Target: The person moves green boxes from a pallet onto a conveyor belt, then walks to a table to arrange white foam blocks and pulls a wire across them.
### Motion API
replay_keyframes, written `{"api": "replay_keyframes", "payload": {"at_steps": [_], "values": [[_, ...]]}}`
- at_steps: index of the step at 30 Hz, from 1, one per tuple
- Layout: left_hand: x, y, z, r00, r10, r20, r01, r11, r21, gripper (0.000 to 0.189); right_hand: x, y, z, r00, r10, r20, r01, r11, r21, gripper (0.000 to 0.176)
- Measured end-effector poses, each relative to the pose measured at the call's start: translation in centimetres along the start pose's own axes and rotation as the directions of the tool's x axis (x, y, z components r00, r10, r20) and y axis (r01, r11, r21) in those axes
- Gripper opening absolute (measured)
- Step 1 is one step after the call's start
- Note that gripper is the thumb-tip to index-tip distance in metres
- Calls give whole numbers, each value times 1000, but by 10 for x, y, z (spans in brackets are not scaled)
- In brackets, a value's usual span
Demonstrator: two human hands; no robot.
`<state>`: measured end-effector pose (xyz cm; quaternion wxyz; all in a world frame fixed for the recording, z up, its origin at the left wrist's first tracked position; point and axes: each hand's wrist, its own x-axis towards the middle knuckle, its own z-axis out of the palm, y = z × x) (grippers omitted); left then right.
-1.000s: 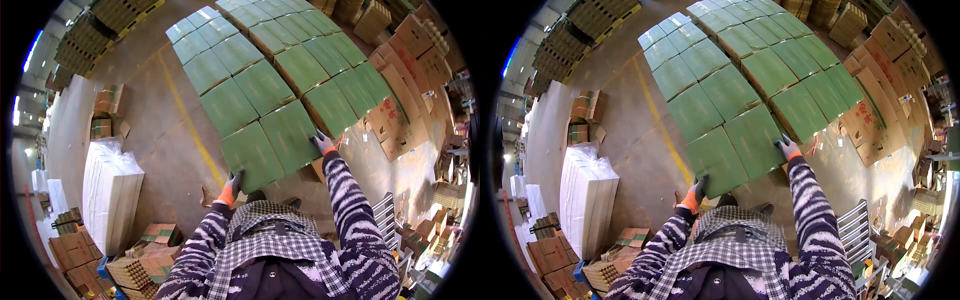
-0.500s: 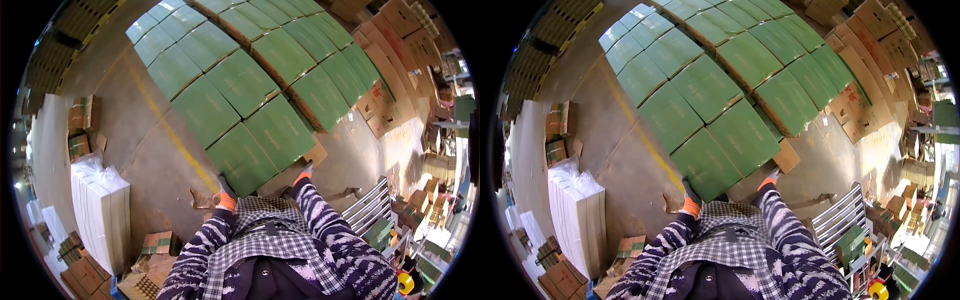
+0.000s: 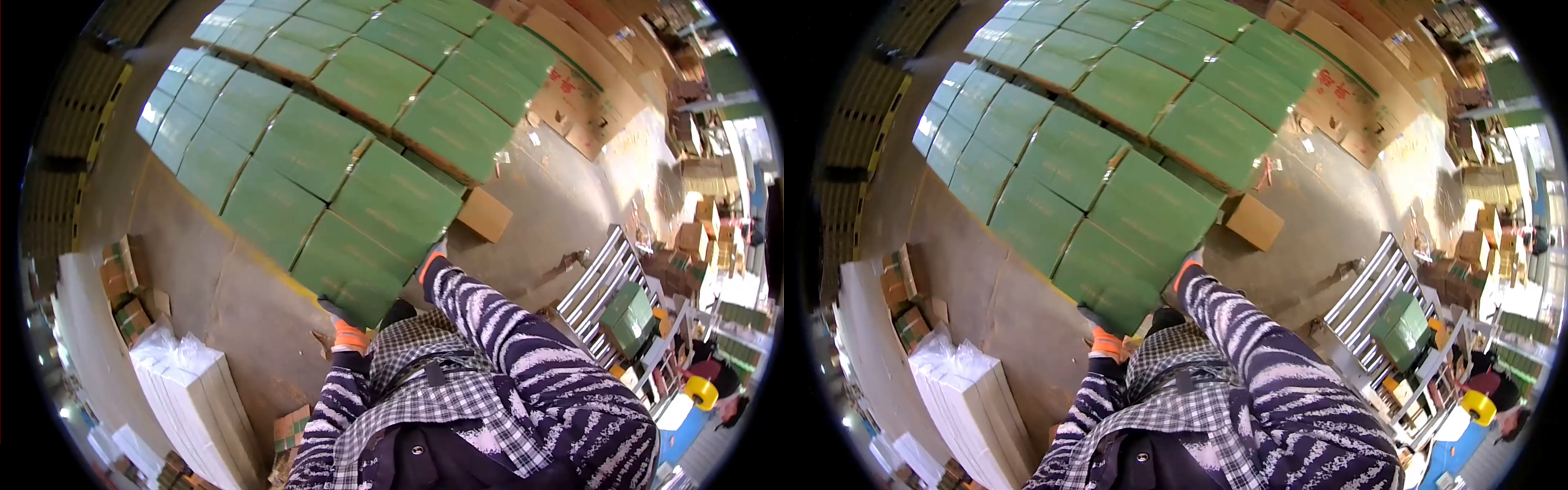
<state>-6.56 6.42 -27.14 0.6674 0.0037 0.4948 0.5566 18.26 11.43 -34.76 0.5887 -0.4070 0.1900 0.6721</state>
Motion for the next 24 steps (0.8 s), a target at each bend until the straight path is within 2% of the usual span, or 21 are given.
{"api": "replay_keyframes", "payload": {"at_steps": [2,4,6,7,8,9,10,11,12,13,14,15,16,17,18,19,20,22,23,24], "values": [[-11,5,-2,999,-40,12,39,996,79,60,14,6,-15,1000,21,5,-20,992,-121,65],[-16,15,-9,996,-87,36,80,983,163,61,26,5,-19,975,138,-174,-187,935,-302,63],[-10,21,-17,983,-165,85,139,957,255,62,36,-15,-30,905,192,-380,-351,842,-410,61],[6,24,-54,970,-219,-106,243,876,417,68,26,-28,-31,905,149,-399,-308,876,-370,61],[-3,29,-34,972,-198,-129,234,881,412,70,11,-39,-31,951,-153,-268,-60,759,-648,61],[-12,34,-14,972,-177,-153,225,885,407,72,-11,-62,-35,913,-402,-73,154,504,-850,61],[-8,32,-13,996,-85,36,70,950,305,69,-62,-104,-38,850,-526,-17,160,288,-944,62],[-11,25,7,974,224,-23,-173,811,559,63,-116,-147,-33,774,-628,78,141,51,-989,63],[-22,21,31,847,531,20,-357,542,761,60,-165,-189,-35,701,-688,189,83,-185,-979,64],[-39,21,59,860,507,53,-364,537,761,60,-204,-225,-51,594,-768,237,16,-283,-959,60],[-61,17,89,832,493,255,-492,442,750,59,-240,-258,-74,484,-822,298,-62,-373,-926,56],[-79,8,114,768,461,445,-617,347,706,60,-262,-284,-112,406,-889,212,-155,-296,-943,58],[-94,-8,134,761,449,469,-631,341,697,60,-275,-306,-149,354,-885,-301,-323,186,-928,60],[-106,-41,153,789,300,536,-614,347,709,61,-287,-336,-203,257,-892,-371,-503,205,-839,69],[-114,-58,175,799,136,585,-592,346,728,63,-318,-351,-228,128,-985,-119,-567,26,-823,74],[-108,-84,186,801,-13,599,-550,380,744,64,-349,-367,-252,-13,-990,143,-678,-97,-729,81],[-104,-113,197,784,-162,600,-503,402,765,65,-358,-367,-272,-37,-992,121,-675,-65,-735,81],[-126,-166,253,716,-474,513,-390,338,857,67,-373,-366,-301,-11,-993,-119,-632,99,-768,80],[-132,-196,272,629,-589,508,-321,399,859,68,-371,-355,-303,159,-945,-286,-681,105,-725,78],[-135,-232,282,529,-688,496,-238,441,865,68,-373,-342,-290,186,-959,-215,-698,25,-716,79]]}}
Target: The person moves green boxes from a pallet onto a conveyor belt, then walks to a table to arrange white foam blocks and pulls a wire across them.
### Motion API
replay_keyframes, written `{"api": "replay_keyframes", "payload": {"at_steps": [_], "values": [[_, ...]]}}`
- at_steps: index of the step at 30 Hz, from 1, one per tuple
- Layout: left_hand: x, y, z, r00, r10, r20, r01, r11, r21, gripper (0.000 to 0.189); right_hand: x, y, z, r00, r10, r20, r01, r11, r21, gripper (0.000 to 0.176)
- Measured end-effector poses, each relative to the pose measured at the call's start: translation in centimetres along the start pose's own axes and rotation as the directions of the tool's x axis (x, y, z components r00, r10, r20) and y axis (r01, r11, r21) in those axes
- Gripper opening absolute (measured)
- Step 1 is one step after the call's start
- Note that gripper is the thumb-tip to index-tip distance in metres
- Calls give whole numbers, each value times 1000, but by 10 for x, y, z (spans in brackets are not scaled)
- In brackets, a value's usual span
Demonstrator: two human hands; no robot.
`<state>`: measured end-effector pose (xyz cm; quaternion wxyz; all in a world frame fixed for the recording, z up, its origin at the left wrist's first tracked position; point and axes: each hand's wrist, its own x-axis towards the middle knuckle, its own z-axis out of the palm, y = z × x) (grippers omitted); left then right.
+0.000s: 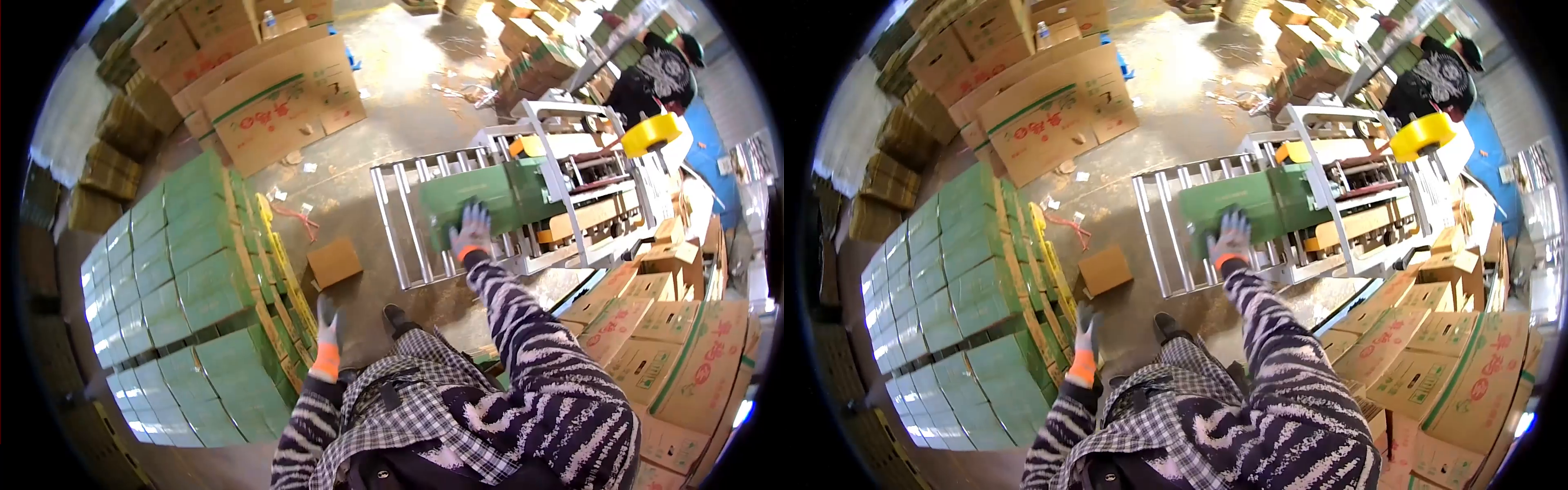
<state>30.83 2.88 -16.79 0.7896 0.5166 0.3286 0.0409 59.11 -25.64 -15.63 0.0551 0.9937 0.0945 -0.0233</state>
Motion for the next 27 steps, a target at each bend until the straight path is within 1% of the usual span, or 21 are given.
{"api": "replay_keyframes", "payload": {"at_steps": [3,4,5,6,8,9,10,11,13,14,15,17,18,19,20,21,22,23,24,26,27], "values": [[71,-38,47,959,-183,214,187,982,2,71,-46,-30,-4,989,-51,136,36,993,111,81],[84,-42,62,898,-309,313,349,934,-81,74,-63,-36,-4,981,-102,163,64,973,223,83],[87,-33,90,898,-309,313,347,935,-70,74,-78,-37,-3,969,-174,175,104,931,350,84],[80,-16,123,906,-375,196,390,919,-46,78,-89,-33,-7,972,-219,82,127,790,600,84],[98,-45,121,943,-281,181,302,948,-101,77,-105,-16,-7,986,128,105,-144,358,923,83],[106,-60,119,957,-233,172,256,958,-128,76,-90,-2,7,923,367,112,-143,58,988,83],[103,-60,117,965,-213,152,237,959,-156,74,-76,12,22,804,584,113,12,-206,978,83],[100,-58,114,972,-193,132,216,959,-183,73,-56,30,37,679,661,319,17,-449,894,78],[87,-42,108,948,-316,31,315,948,39,70,-29,71,64,643,409,647,-163,-753,637,69],[92,-74,90,981,-195,15,196,978,-77,72,-19,77,63,704,264,659,-223,-799,558,65],[83,-62,87,984,-175,-37,177,982,66,71,-8,79,62,739,154,656,-283,-813,509,63],[55,-33,87,980,-197,-23,187,954,-235,74,7,74,52,780,-18,626,-388,-798,461,59],[47,-19,74,987,-125,-105,127,992,19,76,11,71,44,795,-95,600,-432,-783,449,59],[33,-8,60,989,-117,-88,110,990,-86,76,11,82,68,876,-295,381,-435,-826,358,57],[10,17,51,972,-85,-221,85,996,-7,81,15,84,75,856,-291,426,-447,-832,330,57],[7,-1,20,978,-75,-192,85,995,43,91,20,85,82,835,-286,470,-456,-838,300,58],[-29,38,7,962,-149,-228,154,988,2,101,26,86,88,811,-280,513,-462,-845,269,58],[-50,38,-22,960,-153,-234,142,988,-60,101,23,68,67,766,7,643,-375,-807,456,58],[-70,38,-48,963,-154,-221,131,985,-116,100,4,46,42,712,38,701,-389,-810,439,59],[-119,55,-100,956,-123,-267,61,972,-228,96,-44,-18,-8,774,118,622,-361,-725,586,53],[-147,63,-124,957,-115,-267,26,949,-313,93,-57,-29,13,822,65,565,-392,-655,645,53]]}}
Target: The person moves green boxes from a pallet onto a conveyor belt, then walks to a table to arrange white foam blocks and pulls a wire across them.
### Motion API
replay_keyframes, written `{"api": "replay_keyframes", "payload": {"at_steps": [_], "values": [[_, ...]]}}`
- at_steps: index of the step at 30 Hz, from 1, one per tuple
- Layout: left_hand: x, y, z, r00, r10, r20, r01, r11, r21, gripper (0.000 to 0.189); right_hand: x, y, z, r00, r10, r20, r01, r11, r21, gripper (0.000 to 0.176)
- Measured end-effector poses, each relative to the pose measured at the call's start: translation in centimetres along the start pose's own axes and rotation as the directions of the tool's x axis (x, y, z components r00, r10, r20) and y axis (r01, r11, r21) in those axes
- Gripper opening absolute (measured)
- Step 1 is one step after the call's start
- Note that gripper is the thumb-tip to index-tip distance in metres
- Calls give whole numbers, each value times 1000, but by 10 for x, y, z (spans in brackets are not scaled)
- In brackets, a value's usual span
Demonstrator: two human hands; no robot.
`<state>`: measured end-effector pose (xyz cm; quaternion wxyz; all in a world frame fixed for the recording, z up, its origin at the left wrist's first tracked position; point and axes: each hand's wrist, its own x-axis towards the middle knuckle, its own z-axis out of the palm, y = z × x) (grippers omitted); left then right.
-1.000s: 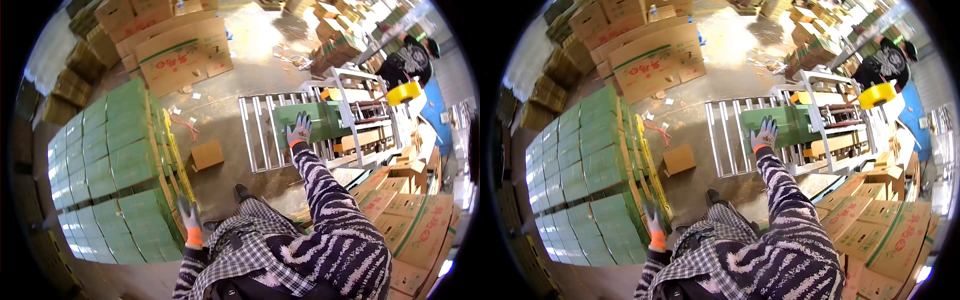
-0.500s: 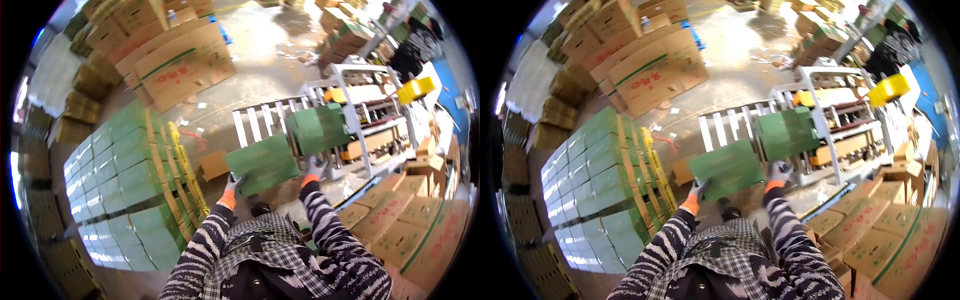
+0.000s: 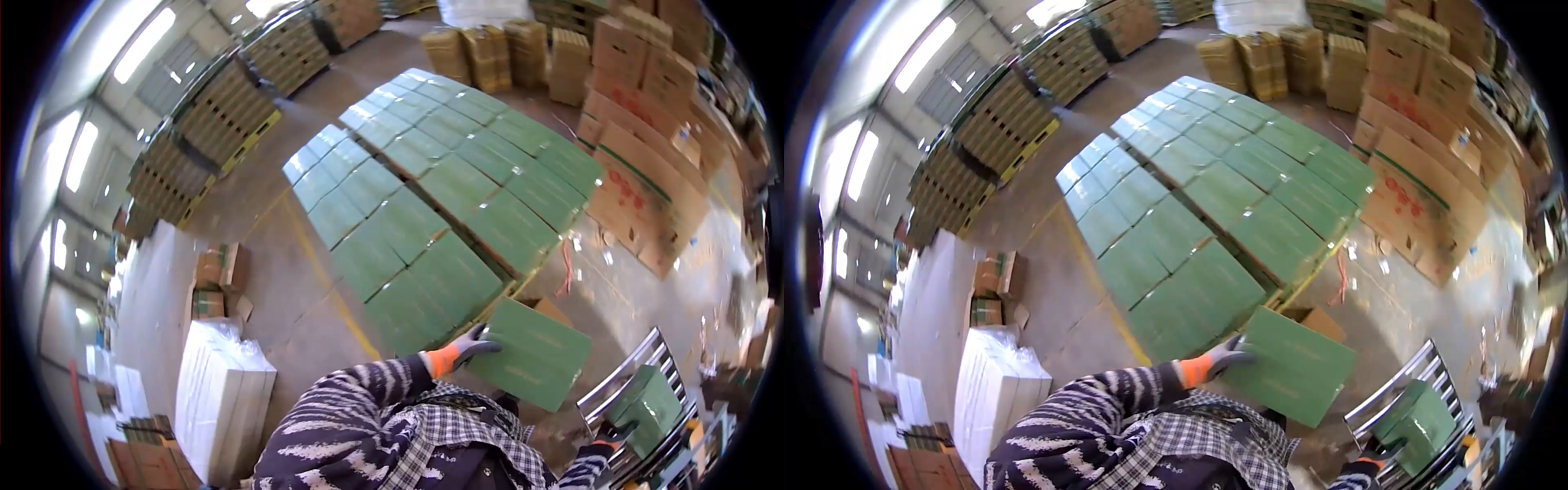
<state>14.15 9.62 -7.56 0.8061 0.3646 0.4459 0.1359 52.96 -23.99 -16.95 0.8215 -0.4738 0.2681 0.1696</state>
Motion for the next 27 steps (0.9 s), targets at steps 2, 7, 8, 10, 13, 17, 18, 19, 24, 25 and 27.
{"api": "replay_keyframes", "payload": {"at_steps": [2,7,8,10,13,17,18,19,24,25,27], "values": [[-46,22,-47,997,58,-57,-64,991,-118,87,-33,43,18,987,64,145,-51,994,-92,53],[-125,65,-199,958,133,-255,-232,880,-414,60,-187,161,153,805,342,484,-221,931,-290,56],[-133,63,-232,945,128,-301,-256,863,-435,48,-229,185,185,792,361,493,-244,927,-287,55],[-149,59,-299,928,171,-330,-318,826,-466,37,-275,242,236,817,365,446,-233,917,-324,48],[-177,78,-364,895,176,-410,-370,806,-462,37,-328,324,290,712,446,543,-340,895,-289,46],[-191,82,-425,849,262,-459,-484,732,-478,41,-453,378,365,764,364,533,-145,902,-407,66],[-195,82,-433,831,289,-475,-521,705,-482,42,-465,395,372,755,368,542,-144,900,-411,66],[-200,81,-436,822,295,-487,-535,694,-482,42,-470,416,377,757,338,559,-110,910,-401,71],[-222,101,-452,780,320,-537,-591,660,-465,44,-493,488,384,639,444,628,-110,861,-496,89],[-223,93,-462,777,315,-545,-592,659,-464,44,-495,501,385,618,482,621,-132,843,-522,90],[-209,85,-492,767,299,-568,-611,611,-504,44,-524,511,397,748,455,483,-166,833,-528,84]]}}
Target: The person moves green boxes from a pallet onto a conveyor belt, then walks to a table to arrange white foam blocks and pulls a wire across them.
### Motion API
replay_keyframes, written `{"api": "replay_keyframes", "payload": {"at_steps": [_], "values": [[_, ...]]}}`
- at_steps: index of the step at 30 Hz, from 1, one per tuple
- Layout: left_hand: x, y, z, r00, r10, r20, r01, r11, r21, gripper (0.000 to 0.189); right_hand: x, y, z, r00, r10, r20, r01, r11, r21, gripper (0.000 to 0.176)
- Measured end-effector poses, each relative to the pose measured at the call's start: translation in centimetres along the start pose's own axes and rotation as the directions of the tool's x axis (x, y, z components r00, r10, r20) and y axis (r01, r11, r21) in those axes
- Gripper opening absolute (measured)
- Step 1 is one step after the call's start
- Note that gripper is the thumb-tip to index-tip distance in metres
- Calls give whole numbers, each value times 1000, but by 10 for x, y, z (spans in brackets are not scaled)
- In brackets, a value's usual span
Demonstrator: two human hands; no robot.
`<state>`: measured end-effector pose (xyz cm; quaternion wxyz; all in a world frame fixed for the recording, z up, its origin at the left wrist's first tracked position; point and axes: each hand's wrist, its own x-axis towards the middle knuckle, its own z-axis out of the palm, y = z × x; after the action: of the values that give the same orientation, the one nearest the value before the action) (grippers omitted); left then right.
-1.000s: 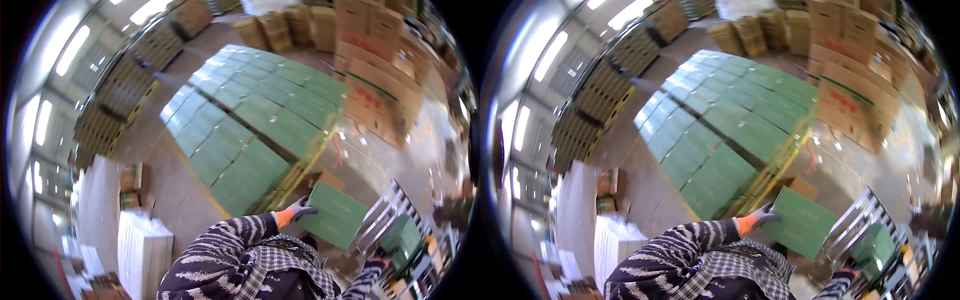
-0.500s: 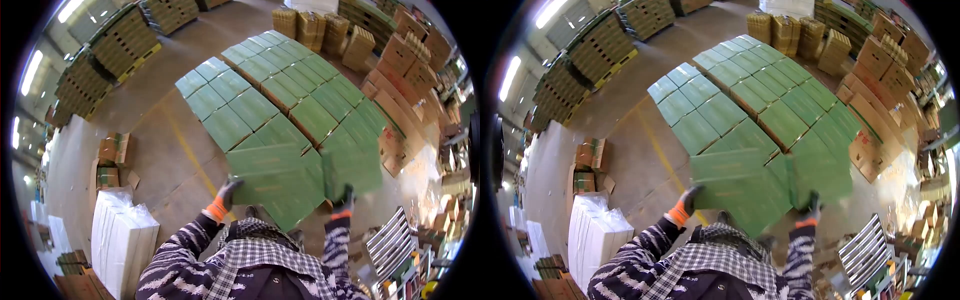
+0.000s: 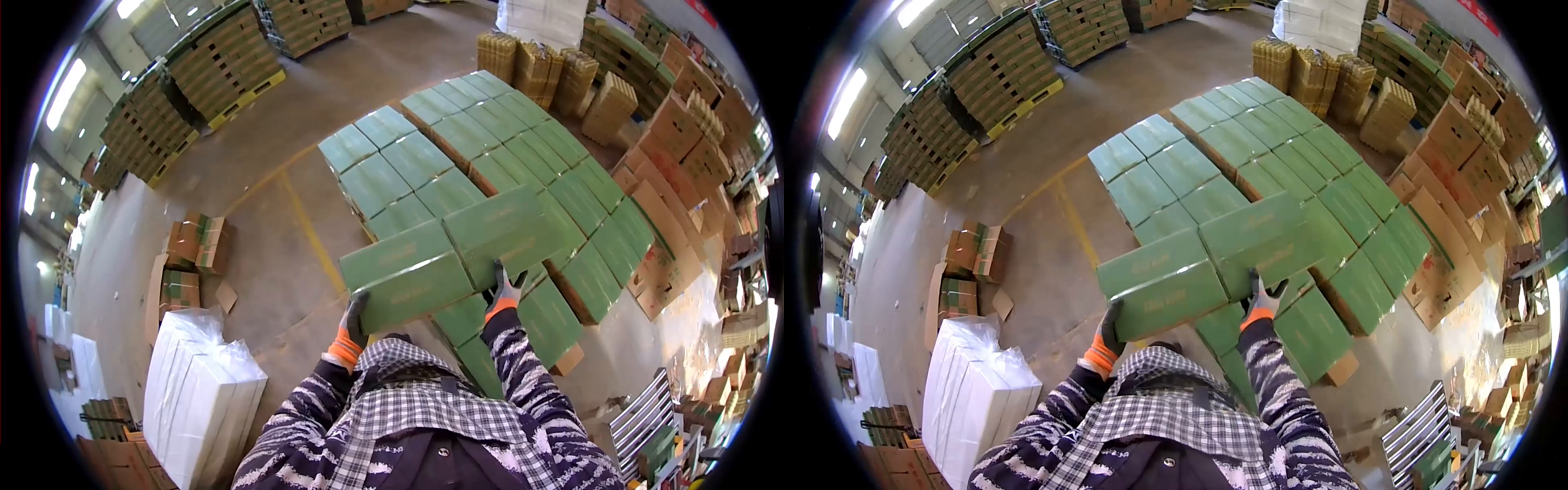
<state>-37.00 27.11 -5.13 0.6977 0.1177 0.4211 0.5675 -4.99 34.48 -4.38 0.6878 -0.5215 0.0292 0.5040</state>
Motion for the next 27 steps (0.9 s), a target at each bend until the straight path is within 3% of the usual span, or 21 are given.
{"api": "replay_keyframes", "payload": {"at_steps": [2,5,10,12,13,15,18,19,23,26,27], "values": [[11,14,0,1000,15,-8,-15,1000,-2,44,1,7,26,997,69,-25,-70,996,-59,86],[53,41,-11,998,-61,-31,60,998,-34,45,53,55,53,999,2,38,0,999,-48,88],[192,102,-50,996,-71,-58,71,997,3,50,115,106,178,999,51,-11,-52,990,-127,90],[249,141,-49,989,-133,-58,130,990,-61,51,189,153,210,974,-189,127,194,981,-30,91],[275,160,-44,988,-143,-64,138,988,-71,51,172,141,263,987,-120,103,130,987,-95,92],[324,195,-37,996,-45,-81,44,999,-18,52,217,163,318,985,-115,129,125,989,-76,93],[406,221,-64,999,-47,-24,49,997,67,62,234,158,414,990,-23,136,34,996,-81,95],[426,237,-49,1000,-29,3,29,998,-48,70,259,173,433,978,-108,176,114,993,-27,96],[501,268,-44,997,62,-53,-67,993,-101,69,318,202,488,951,-156,267,158,987,12,100],[532,283,-35,988,68,-137,-76,995,-57,64,351,222,510,931,-229,283,252,967,-47,103],[546,278,-43,989,63,-133,-71,996,-58,64,358,224,513,957,-136,257,202,946,-253,105]]}}
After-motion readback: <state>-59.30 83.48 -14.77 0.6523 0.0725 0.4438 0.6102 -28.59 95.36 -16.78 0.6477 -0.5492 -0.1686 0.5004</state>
